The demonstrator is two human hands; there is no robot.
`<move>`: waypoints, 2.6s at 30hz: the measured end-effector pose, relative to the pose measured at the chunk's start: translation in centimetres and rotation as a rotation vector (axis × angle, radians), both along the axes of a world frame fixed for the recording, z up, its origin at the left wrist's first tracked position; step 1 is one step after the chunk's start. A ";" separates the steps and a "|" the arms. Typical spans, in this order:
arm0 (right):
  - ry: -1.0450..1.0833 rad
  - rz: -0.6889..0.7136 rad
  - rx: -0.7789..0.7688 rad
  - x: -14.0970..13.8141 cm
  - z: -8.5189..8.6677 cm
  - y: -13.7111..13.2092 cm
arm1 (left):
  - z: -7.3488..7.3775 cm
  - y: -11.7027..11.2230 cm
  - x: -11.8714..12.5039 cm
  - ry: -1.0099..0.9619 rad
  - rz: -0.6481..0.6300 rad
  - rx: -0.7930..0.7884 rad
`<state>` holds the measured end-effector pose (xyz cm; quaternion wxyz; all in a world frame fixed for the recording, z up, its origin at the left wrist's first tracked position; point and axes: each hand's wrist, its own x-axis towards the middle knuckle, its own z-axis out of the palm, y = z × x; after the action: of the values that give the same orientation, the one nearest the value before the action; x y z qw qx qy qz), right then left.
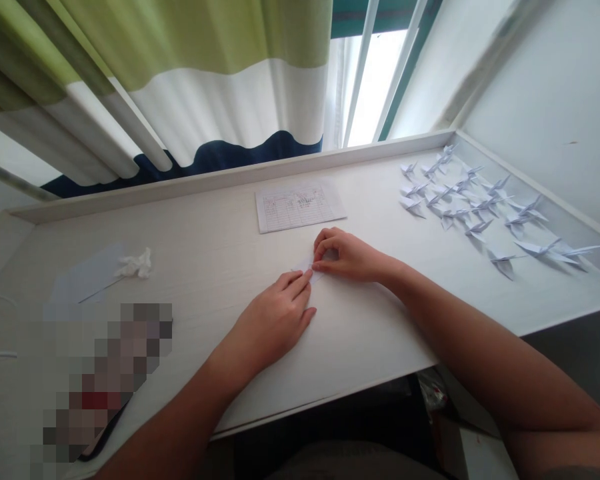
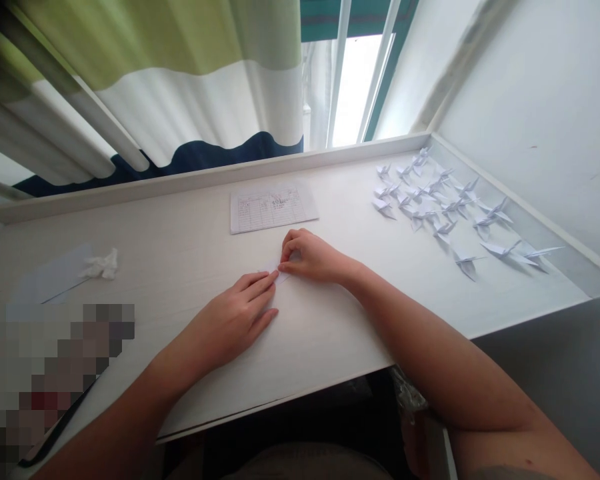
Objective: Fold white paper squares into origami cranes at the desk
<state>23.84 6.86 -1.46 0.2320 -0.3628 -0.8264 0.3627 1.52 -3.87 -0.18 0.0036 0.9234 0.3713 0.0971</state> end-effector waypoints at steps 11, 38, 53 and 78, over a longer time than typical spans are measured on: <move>-0.116 -0.119 0.014 -0.3 0.4 -0.8 | 0.2 -0.1 0.2 -0.015 0.028 -0.068; -0.269 -0.213 -0.031 -0.5 0.5 -0.8 | 0.3 -0.2 0.4 -0.007 0.063 -0.104; -0.235 -0.171 -0.006 -0.2 0.6 -1.0 | 1.0 -0.1 0.2 -0.051 0.112 -0.183; -0.087 0.066 0.065 0.4 0.3 0.1 | 0.5 1.4 -1.8 -0.086 0.089 -0.128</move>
<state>24.22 7.00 -1.15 0.1953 -0.3434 -0.8585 0.3270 -0.24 -2.44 0.37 0.0743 0.8988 0.4172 0.1127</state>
